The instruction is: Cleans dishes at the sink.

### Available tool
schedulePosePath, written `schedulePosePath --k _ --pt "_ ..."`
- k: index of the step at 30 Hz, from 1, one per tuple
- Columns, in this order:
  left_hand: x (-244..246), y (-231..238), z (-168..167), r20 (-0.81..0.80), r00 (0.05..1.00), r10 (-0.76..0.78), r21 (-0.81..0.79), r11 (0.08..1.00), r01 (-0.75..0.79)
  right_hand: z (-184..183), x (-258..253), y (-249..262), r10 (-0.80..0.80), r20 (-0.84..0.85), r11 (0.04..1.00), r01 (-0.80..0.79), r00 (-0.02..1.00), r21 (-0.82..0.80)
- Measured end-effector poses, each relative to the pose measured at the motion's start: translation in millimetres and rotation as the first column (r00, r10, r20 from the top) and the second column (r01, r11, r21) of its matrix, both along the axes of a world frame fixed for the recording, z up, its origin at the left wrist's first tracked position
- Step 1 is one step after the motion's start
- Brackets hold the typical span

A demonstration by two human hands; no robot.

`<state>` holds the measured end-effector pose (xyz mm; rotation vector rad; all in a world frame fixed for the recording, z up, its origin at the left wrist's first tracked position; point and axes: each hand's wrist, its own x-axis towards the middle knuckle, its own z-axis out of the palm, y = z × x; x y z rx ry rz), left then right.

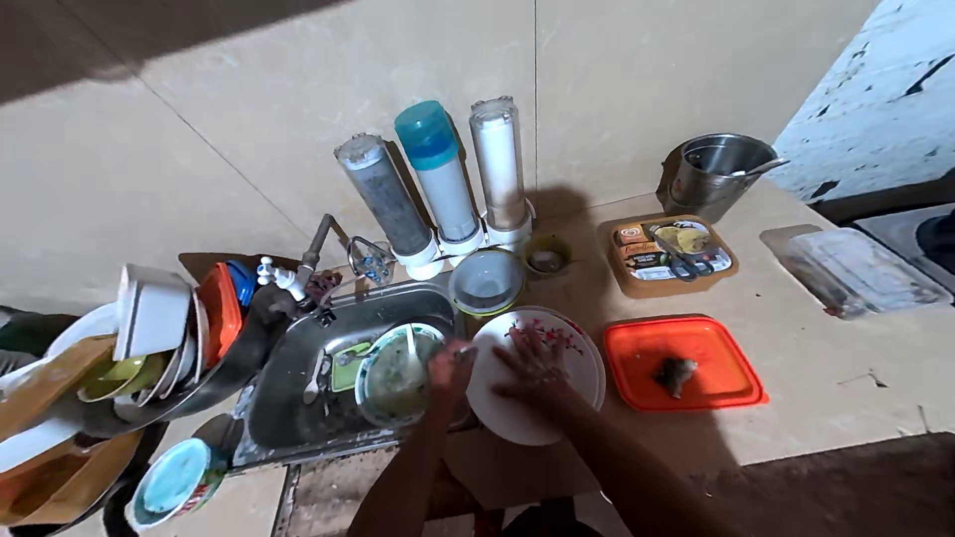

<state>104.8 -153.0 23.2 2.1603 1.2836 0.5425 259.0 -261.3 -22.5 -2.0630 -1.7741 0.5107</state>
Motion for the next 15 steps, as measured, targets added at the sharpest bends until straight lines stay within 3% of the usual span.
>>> schedulePosePath --k 3,7,11,13,15 --pt "-33 -35 2 -0.025 0.999 -0.045 0.099 0.994 0.048 -5 -2 4 -0.034 0.010 0.998 0.034 0.999 0.045" --pt "-45 -45 30 -0.209 0.963 -0.169 -0.077 0.985 0.156 -7 -1 6 -0.037 0.019 0.999 0.036 0.999 0.033" --pt "-20 -42 45 -0.102 0.976 -0.194 0.101 0.974 0.205 -1 3 9 -0.057 0.000 0.998 0.057 0.998 0.009" --pt "-7 -39 32 -0.243 0.891 -0.385 0.006 0.917 0.398 6 12 8 -0.036 -0.066 0.999 0.034 0.997 -0.040" --pt "-1 -44 3 -0.405 0.700 -0.588 -0.029 0.774 0.633 23 22 0 -0.032 -0.062 0.994 0.026 0.998 -0.103"
